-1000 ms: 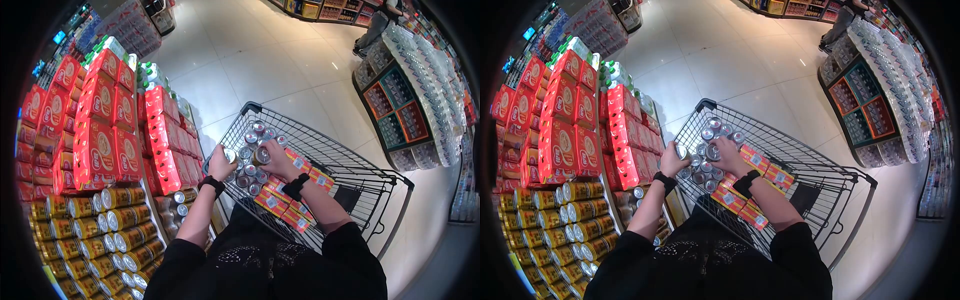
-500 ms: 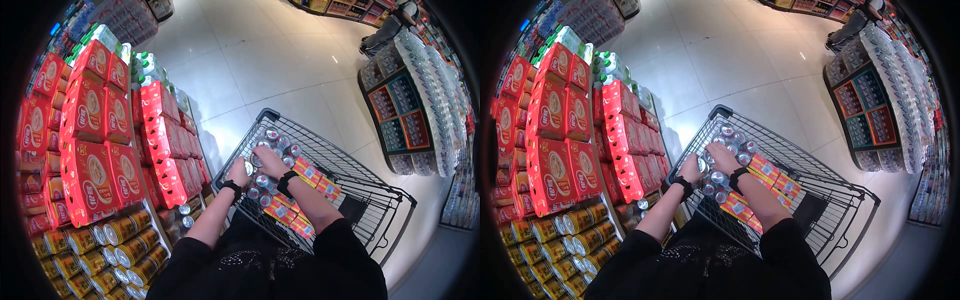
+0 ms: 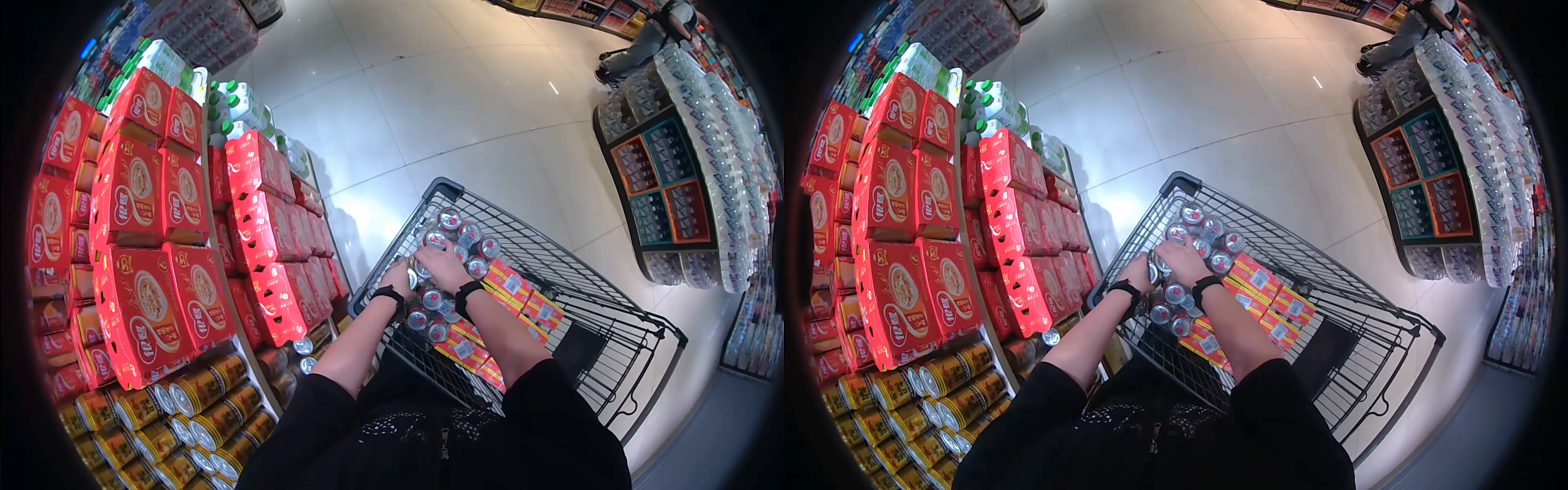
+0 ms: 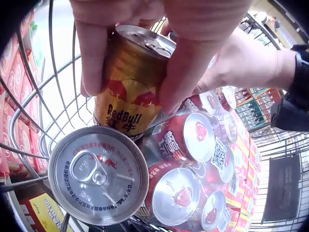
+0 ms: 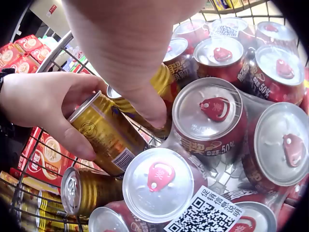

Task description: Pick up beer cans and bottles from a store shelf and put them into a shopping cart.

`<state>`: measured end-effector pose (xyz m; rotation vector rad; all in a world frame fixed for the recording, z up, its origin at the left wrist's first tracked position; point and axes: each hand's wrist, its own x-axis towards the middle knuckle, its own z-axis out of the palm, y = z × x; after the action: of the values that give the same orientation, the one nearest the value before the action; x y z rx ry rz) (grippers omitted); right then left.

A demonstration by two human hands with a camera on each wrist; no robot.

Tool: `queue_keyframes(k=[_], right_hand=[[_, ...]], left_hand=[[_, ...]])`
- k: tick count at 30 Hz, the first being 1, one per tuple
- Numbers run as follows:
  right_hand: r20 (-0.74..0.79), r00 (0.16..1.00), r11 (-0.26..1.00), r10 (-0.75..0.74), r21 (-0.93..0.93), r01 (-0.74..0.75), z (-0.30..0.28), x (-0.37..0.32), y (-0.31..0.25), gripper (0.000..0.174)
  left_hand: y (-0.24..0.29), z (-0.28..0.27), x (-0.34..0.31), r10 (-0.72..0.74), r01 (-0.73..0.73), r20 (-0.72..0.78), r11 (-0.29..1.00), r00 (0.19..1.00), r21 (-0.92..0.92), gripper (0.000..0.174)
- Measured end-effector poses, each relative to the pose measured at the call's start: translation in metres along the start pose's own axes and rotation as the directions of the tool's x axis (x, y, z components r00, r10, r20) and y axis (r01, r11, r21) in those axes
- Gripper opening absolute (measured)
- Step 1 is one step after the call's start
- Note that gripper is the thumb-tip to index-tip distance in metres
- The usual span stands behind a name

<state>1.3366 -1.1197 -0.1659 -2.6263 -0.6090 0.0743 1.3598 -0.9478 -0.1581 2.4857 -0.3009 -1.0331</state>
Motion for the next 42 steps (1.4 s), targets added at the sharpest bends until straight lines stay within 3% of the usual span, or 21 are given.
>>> queue_keyframes(k=[5, 8, 9, 14, 18, 20, 22, 25, 29, 31, 33, 37, 39, 41, 42], right_hand=[[-0.038, 0.998, 0.996, -0.057, -0.067, 0.054, 0.013, 0.001, 0.004, 0.02], [0.097, 0.995, 0.995, -0.019, -0.097, 0.029, 0.017, 0.003, 0.007, 0.033], [0.079, 0.996, 0.995, -0.03, -0.092, 0.038, 0.018, 0.002, 0.007, 0.034], [0.063, 0.996, 0.992, -0.065, -0.103, 0.071, 0.021, 0.001, 0.008, 0.039], [0.156, 0.987, 0.998, -0.035, -0.043, 0.043, 0.01, 0.0, 0.004, 0.049], [0.174, 0.984, 0.999, -0.036, -0.03, 0.042, 0.008, -0.001, 0.004, 0.055], [0.098, 0.994, 0.997, -0.051, -0.047, 0.056, 0.008, -0.005, 0.003, 0.061], [0.028, 1.0, 1.0, 0.009, 0.006, -0.009, -0.009, -0.017, -0.004, 0.066], [-0.031, 0.986, 0.97, 0.162, 0.188, -0.153, -0.035, -0.05, -0.011, 0.067], [-0.032, 0.967, 0.943, 0.252, 0.234, -0.238, -0.047, -0.078, -0.016, 0.063], [-0.012, 0.946, 0.912, 0.324, 0.27, -0.309, -0.061, -0.11, -0.021, 0.059], [0.321, 0.858, 0.827, 0.4, 0.277, -0.49, -0.084, -0.168, -0.022, 0.052], [0.43, 0.826, 0.834, 0.364, 0.243, -0.495, -0.093, -0.192, -0.022, 0.053], [0.458, 0.829, 0.854, 0.32, 0.24, -0.462, -0.106, -0.207, -0.025, 0.055], [0.476, 0.83, 0.865, 0.29, 0.24, -0.44, -0.111, -0.212, -0.027, 0.056]], left_hand=[[0.002, 0.008, 0.003, -0.045, 0.043, 0.043, 0.998, 0.998, 0.034, 0.058], [0.003, 0.009, 0.0, -0.05, 0.049, 0.024, 0.998, 0.998, 0.035, 0.052], [0.004, 0.01, 0.0, -0.046, 0.045, 0.02, 0.998, 0.999, 0.037, 0.051], [0.001, 0.016, 0.0, -0.067, 0.065, 0.056, 0.997, 0.996, 0.044, 0.062], [-0.001, 0.017, -0.002, -0.075, 0.073, 0.079, 0.997, 0.994, 0.02, 0.078], [-0.004, 0.012, 0.002, -0.088, 0.086, 0.16, 0.996, 0.983, 0.02, 0.082], [-0.015, 0.014, 0.009, -0.063, 0.047, 0.207, 0.996, 0.976, 0.079, 0.092], [-0.019, 0.013, 0.016, -0.096, 0.076, 0.196, 0.991, 0.976, 0.108, 0.089], [-0.014, -0.003, 0.016, -0.044, 0.043, 0.006, 0.986, 0.999, 0.162, 0.075], [-0.006, -0.022, 0.008, -0.039, 0.041, -0.058, 0.999, 0.998, 0.032, 0.068], [-0.002, -0.041, -0.008, 0.039, -0.053, -0.112, 0.991, 0.993, -0.122, 0.064], [0.016, -0.062, -0.081, 0.086, -0.212, -0.346, 0.914, 0.934, -0.346, 0.051], [0.027, -0.062, -0.134, 0.116, -0.256, -0.458, 0.932, 0.881, -0.256, 0.049], [0.042, -0.055, -0.194, 0.111, -0.225, -0.508, 0.959, 0.854, -0.169, 0.049], [0.065, -0.058, -0.233, 0.002, -0.066, -0.439, 0.989, 0.899, -0.131, 0.049]])
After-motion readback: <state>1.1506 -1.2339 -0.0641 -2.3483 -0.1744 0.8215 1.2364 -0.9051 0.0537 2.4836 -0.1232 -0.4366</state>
